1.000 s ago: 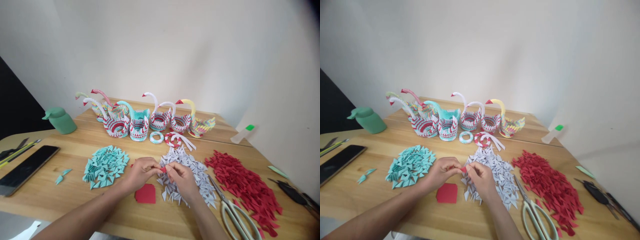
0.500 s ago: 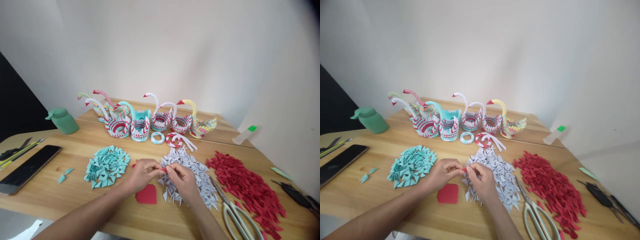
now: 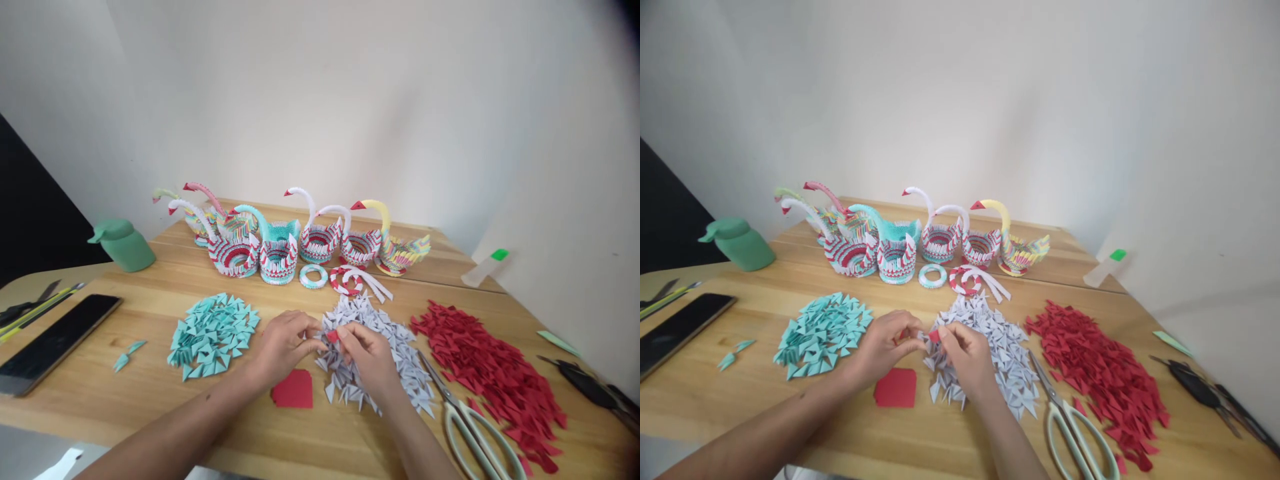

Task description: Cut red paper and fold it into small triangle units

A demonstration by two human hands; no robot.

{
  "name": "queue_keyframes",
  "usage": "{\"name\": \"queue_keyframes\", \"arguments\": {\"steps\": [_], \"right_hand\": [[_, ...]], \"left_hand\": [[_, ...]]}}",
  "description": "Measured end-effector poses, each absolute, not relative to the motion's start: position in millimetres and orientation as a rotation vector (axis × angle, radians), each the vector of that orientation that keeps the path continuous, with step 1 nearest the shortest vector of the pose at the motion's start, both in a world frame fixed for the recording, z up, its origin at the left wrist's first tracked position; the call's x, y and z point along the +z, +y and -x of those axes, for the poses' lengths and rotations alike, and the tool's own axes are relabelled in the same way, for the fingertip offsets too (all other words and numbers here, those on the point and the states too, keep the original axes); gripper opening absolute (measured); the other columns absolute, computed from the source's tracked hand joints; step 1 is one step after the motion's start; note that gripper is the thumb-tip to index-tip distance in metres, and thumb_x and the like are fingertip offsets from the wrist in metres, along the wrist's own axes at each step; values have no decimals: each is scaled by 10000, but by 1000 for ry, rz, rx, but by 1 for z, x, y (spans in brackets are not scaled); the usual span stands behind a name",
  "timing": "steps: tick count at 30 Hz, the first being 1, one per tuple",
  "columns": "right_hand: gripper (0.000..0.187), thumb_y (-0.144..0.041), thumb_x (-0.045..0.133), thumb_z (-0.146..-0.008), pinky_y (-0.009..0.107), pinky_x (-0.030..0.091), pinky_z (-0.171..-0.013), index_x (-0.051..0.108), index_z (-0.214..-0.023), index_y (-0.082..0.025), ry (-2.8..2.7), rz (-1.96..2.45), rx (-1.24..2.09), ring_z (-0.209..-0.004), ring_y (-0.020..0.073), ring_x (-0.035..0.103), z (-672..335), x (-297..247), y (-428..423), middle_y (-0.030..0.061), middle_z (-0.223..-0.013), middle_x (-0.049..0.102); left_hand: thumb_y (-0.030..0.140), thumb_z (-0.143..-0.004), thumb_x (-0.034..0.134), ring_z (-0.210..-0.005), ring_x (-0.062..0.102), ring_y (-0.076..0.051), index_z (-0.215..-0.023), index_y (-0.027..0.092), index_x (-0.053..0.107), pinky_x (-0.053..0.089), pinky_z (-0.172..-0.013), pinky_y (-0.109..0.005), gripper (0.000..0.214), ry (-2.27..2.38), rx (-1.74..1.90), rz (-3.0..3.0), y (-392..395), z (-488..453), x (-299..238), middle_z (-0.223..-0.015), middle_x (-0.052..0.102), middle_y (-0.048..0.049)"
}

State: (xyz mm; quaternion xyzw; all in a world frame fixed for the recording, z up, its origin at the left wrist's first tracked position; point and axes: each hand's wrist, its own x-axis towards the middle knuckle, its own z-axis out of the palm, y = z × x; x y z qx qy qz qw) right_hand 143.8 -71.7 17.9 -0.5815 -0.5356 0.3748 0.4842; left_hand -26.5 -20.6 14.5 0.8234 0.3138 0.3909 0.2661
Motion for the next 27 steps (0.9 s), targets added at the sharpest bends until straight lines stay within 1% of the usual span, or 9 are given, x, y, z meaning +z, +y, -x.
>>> {"name": "queue_keyframes", "arguments": {"steps": [2,4,7,12,18,22,27], "right_hand": [[372,-461,563,-805,211,323,-450,531,-567,-177,-1243,1395,982,-418,88,409,-144,17,-70,-46,-470,481],[380,-474,584,-789,210,312,-437,529,-560,-175,-1219,1383,1029,-408,85,398,-144,16,-70,-48,-461,471],[389,-475,592,-784,206,299,-422,521,-548,-174,-1203,1365,1062,-397,80,384,-143,14,-69,-51,-447,456],[379,-474,572,-799,198,297,-413,528,-573,-174,-1242,1347,1100,-395,73,381,-143,13,-69,-54,-463,455],[392,-480,545,-812,195,304,-432,510,-566,-177,-1310,1372,1046,-403,76,381,-141,18,-72,-60,-440,438],[389,-474,521,-827,199,309,-427,497,-572,-181,-1382,1382,1022,-412,82,386,-141,19,-73,-55,-463,447],[361,-395,467,-878,202,329,-472,500,-588,-183,-1575,1367,857,-470,94,427,-144,22,-74,-45,-512,464]], "left_hand": [[305,-827,621,-666,536,-151,-775,150,631,375,-629,-260,164,776,1170,-2448,-20,28,12,-684,633,-31],[227,-873,554,-695,529,-152,-761,154,623,365,-653,-276,150,657,1231,-2609,-20,28,12,-713,645,-38],[150,-888,506,-721,523,-151,-771,156,623,364,-666,-282,166,565,1256,-2695,-22,28,14,-750,659,-42],[156,-890,498,-705,516,-145,-771,160,621,370,-653,-277,172,545,1284,-2713,-23,28,17,-740,656,-39],[143,-889,492,-709,536,-150,-777,149,611,386,-660,-273,163,545,1238,-2722,-25,28,23,-749,659,-43],[184,-875,521,-732,545,-164,-752,143,594,395,-680,-279,149,674,1053,-2594,-28,27,28,-754,640,-51],[187,-801,608,-691,550,-134,-730,143,594,403,-649,-228,84,805,908,-2032,-27,23,27,-717,616,-19]]}}
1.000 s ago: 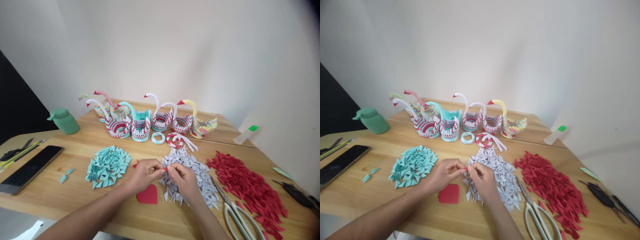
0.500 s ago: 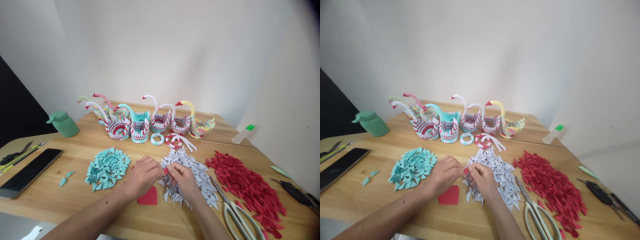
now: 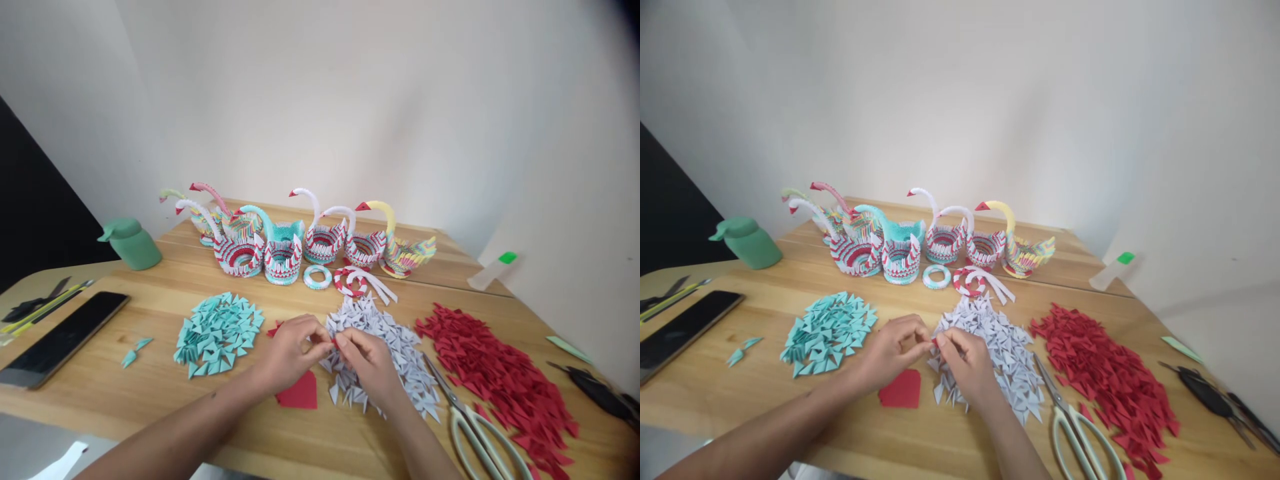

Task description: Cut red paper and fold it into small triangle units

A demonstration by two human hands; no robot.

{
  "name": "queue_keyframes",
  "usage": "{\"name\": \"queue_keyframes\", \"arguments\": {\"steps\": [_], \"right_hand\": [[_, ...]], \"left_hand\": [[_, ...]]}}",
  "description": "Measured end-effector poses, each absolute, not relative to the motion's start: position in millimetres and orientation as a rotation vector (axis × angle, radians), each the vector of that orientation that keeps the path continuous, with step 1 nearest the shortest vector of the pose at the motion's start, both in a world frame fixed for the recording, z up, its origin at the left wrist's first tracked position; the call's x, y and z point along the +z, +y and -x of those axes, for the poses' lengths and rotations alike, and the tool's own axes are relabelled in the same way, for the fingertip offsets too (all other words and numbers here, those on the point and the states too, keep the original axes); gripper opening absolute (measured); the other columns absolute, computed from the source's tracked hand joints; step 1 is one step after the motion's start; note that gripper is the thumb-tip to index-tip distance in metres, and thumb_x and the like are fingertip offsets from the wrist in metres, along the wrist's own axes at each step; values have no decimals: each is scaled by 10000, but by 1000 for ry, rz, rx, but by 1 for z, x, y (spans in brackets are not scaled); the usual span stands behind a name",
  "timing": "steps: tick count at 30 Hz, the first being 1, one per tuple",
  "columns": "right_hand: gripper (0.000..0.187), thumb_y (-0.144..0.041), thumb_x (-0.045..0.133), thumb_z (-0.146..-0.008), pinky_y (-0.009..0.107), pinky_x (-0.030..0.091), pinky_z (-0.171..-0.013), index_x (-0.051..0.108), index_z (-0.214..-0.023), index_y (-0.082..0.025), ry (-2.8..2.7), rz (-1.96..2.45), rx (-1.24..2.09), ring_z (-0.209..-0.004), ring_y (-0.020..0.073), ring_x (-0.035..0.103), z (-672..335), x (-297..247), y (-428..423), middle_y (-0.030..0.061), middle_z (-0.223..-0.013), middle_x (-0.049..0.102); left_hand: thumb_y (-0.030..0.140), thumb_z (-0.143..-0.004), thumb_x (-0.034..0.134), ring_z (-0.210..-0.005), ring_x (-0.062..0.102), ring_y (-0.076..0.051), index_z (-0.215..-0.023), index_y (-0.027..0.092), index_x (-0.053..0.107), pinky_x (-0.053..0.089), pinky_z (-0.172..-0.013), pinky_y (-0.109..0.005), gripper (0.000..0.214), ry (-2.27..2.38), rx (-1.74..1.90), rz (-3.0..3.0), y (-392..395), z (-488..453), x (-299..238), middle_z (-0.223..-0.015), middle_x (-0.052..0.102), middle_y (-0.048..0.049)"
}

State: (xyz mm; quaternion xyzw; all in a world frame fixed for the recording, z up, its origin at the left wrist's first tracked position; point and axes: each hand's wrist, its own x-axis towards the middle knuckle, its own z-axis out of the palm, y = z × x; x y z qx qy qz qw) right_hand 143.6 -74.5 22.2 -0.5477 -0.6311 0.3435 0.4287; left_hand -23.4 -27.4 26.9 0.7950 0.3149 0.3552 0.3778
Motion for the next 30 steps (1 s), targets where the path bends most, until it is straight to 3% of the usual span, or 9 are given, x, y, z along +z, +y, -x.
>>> {"name": "queue_keyframes", "arguments": {"steps": [7,13,18,22,25,30], "right_hand": [[336,-337,455,-891,215,341,-525,532,-603,-180,-1709,1371,708,-521,109,472,-143,26,-76,-30,-541,512],[335,-441,451,-882,226,370,-514,574,-701,-187,-1545,1372,956,-516,127,491,-144,25,-75,-15,-576,545],[312,-473,518,-838,218,364,-497,571,-722,-188,-1474,1356,1082,-505,119,469,-143,25,-74,-29,-565,520],[324,-406,497,-854,213,333,-490,517,-614,-190,-1557,1379,927,-491,108,433,-143,25,-75,-39,-524,486],[316,-367,511,-844,215,330,-503,510,-584,-187,-1609,1396,819,-503,108,433,-143,25,-75,-38,-522,490],[315,-432,503,-856,219,367,-501,569,-668,-187,-1476,1383,956,-499,118,479,-144,23,-73,-29,-547,532]], "left_hand": [[288,-787,573,-592,457,-106,-667,128,582,348,-553,-201,200,789,732,-1710,-25,22,18,-616,550,7],[329,-778,550,-535,352,-85,-619,145,499,280,-502,-196,249,816,781,-1640,-26,23,24,-562,437,39],[345,-792,555,-579,403,-99,-654,140,516,335,-559,-211,251,771,824,-1600,-24,24,24,-602,471,24],[378,-820,550,-655,472,-124,-715,124,563,377,-637,-238,275,618,761,-1589,-26,22,18,-671,544,-12],[410,-812,565,-648,473,-123,-717,118,574,375,-631,-239,307,605,748,-1577,-27,22,13,-674,550,-17],[454,-782,589,-598,473,-112,-686,128,559,366,-586,-225,341,698,784,-1494,-25,22,10,-627,548,-1]]}}
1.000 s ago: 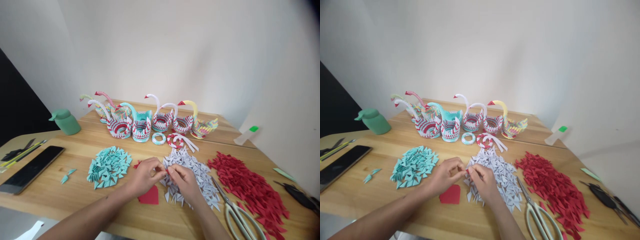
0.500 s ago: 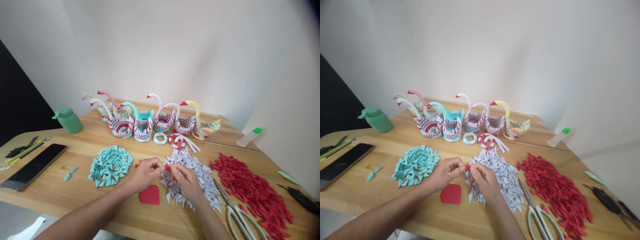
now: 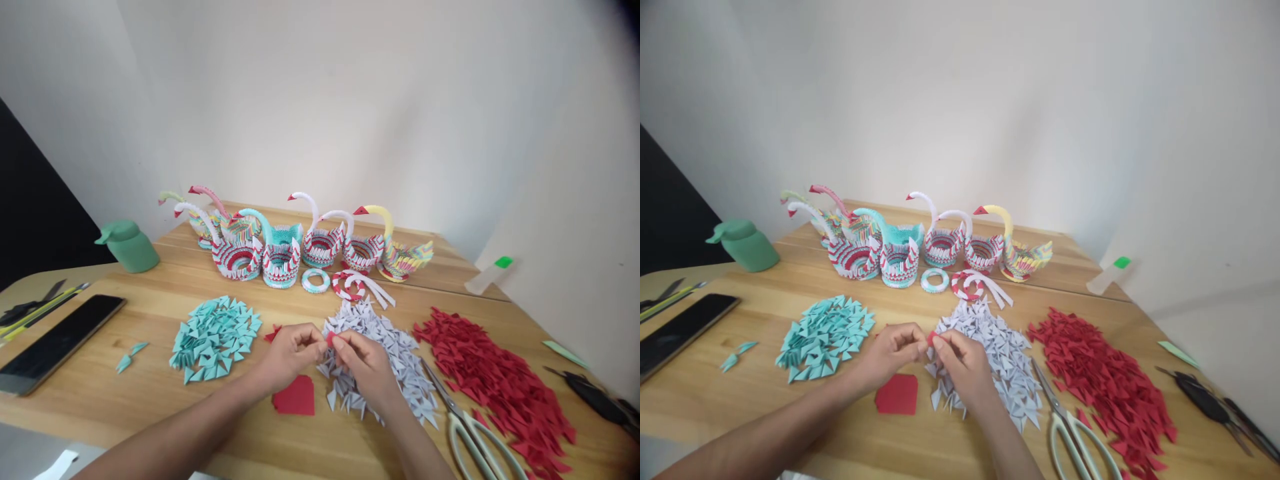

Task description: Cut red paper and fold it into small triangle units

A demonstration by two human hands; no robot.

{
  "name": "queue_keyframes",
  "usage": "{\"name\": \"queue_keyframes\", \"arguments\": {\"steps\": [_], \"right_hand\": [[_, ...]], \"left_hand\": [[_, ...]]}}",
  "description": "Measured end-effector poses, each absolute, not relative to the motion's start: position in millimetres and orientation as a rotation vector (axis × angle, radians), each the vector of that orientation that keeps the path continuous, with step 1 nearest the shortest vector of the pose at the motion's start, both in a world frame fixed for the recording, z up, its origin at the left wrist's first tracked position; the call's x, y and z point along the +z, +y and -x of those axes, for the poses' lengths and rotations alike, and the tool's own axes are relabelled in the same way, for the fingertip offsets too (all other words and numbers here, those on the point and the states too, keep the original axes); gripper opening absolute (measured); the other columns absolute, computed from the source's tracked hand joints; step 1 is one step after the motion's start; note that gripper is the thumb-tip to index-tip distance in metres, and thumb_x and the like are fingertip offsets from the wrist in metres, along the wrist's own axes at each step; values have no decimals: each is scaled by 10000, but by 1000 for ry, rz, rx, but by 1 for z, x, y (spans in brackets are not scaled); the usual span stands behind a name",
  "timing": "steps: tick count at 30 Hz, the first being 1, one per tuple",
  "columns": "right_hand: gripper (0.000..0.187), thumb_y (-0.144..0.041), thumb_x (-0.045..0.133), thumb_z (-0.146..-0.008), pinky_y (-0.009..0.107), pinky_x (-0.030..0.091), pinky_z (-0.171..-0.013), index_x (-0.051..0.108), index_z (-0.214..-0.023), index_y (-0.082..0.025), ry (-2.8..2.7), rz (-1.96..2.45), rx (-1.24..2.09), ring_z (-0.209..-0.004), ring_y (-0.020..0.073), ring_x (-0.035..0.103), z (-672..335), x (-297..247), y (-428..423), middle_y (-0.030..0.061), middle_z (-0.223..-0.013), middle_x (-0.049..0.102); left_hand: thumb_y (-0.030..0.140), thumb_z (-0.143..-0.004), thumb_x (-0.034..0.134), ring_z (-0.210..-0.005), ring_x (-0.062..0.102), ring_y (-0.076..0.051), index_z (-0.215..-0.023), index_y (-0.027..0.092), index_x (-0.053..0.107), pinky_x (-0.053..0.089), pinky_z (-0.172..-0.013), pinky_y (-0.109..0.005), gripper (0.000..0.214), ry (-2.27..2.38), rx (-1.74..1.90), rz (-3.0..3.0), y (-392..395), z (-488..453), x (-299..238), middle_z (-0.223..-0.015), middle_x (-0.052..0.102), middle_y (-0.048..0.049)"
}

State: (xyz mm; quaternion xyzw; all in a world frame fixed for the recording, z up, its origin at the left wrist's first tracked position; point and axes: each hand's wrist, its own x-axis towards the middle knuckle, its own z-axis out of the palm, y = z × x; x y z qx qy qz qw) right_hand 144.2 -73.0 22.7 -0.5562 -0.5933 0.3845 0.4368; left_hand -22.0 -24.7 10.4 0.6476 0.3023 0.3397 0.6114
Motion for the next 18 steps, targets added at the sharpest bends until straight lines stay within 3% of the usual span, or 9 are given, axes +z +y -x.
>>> {"name": "queue_keyframes", "arguments": {"steps": [9,18], "right_hand": [[311,-433,512,-858,225,367,-494,569,-673,-189,-1460,1410,888,-501,116,459,-145,19,-73,-26,-551,518],[283,-452,568,-821,225,396,-522,567,-736,-181,-1404,1355,1020,-532,119,488,-141,18,-72,-17,-599,563]], "left_hand": [[452,-760,613,-588,492,-109,-709,132,566,378,-580,-227,327,743,799,-1458,-23,19,11,-625,558,3],[503,-757,611,-575,481,-104,-679,129,556,392,-582,-231,386,616,798,-1387,-24,19,11,-608,545,7]]}}
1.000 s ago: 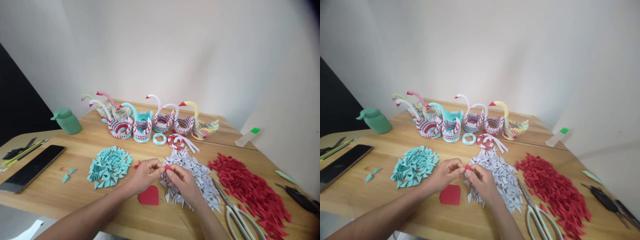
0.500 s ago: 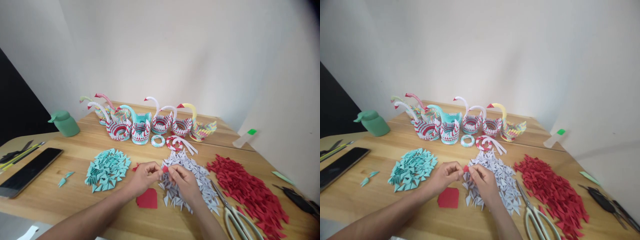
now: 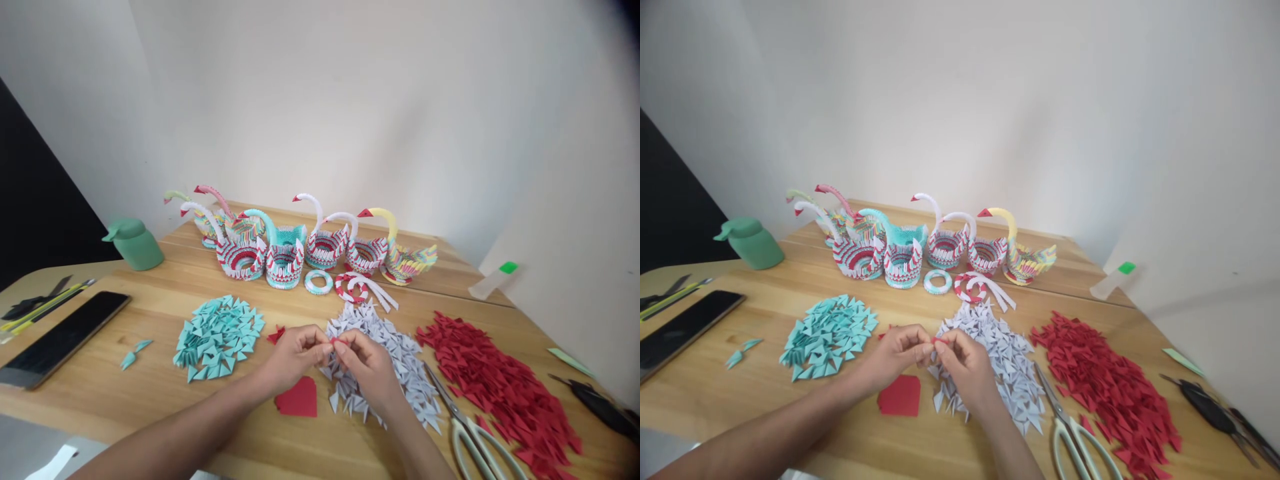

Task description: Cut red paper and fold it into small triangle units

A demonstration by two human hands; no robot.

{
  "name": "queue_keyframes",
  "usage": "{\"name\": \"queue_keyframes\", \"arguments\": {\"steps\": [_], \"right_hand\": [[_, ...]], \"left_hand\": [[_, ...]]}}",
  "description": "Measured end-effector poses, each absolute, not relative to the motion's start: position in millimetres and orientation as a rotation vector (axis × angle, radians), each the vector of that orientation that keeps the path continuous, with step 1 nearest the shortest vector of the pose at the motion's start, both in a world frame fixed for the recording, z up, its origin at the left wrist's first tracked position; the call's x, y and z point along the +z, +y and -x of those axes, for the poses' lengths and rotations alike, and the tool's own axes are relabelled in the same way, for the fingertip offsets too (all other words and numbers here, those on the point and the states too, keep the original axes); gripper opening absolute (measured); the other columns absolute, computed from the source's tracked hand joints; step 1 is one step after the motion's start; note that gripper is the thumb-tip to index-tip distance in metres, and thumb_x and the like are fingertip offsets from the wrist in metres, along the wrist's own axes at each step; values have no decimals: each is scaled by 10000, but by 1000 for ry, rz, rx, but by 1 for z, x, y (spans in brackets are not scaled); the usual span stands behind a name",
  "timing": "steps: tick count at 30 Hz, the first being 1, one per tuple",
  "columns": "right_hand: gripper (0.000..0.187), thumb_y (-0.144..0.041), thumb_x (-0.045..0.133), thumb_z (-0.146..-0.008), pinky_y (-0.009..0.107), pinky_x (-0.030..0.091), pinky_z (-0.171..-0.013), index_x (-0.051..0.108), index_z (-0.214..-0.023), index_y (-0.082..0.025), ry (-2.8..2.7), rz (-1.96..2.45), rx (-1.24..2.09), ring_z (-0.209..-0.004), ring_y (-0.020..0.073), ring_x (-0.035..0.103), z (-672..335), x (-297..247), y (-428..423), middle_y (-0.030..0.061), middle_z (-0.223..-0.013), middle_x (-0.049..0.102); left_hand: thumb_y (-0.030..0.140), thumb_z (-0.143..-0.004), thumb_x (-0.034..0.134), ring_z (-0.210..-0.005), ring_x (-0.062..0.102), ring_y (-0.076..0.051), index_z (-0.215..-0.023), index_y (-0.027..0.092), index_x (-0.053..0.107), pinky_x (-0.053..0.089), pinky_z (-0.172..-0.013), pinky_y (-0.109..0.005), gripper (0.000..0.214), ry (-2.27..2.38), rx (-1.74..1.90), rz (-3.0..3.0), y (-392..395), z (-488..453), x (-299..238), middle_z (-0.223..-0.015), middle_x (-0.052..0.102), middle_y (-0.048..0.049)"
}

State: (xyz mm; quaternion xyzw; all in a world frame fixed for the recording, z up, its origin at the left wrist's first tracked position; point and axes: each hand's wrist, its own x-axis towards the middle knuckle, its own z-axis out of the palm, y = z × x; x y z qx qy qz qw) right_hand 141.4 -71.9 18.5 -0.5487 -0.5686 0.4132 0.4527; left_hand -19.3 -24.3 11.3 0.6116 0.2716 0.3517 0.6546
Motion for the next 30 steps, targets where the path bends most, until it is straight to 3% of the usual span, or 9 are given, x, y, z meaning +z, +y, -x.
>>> {"name": "queue_keyframes", "arguments": {"steps": [14,21,27,30], "right_hand": [[345,-489,456,-883,232,416,-556,588,-787,-185,-1428,1306,999,-582,139,529,-142,19,-72,-11,-614,568],[257,-433,572,-818,248,442,-579,623,-832,-182,-1365,1363,956,-627,152,547,-143,14,-69,13,-704,607],[208,-349,582,-807,266,467,-606,621,-941,-195,-1340,1328,990,-654,163,572,-143,11,-69,24,-759,630],[177,-330,578,-805,268,457,-608,616,-908,-190,-1346,1328,977,-648,164,575,-143,11,-68,23,-736,633]], "left_hand": [[356,-827,549,-606,495,-110,-695,142,550,385,-587,-215,251,725,844,-1565,-23,21,18,-624,548,15],[266,-798,576,-650,519,-124,-739,133,589,401,-617,-223,146,796,872,-1639,-24,19,17,-688,603,-12],[372,-736,665,-637,533,-119,-746,129,577,418,-615,-235,259,752,899,-1406,-19,16,8,-680,597,-9],[459,-696,694,-602,535,-115,-761,126,562,427,-593,-243,364,679,865,-1263,-16,16,4,-662,592,-7]]}}
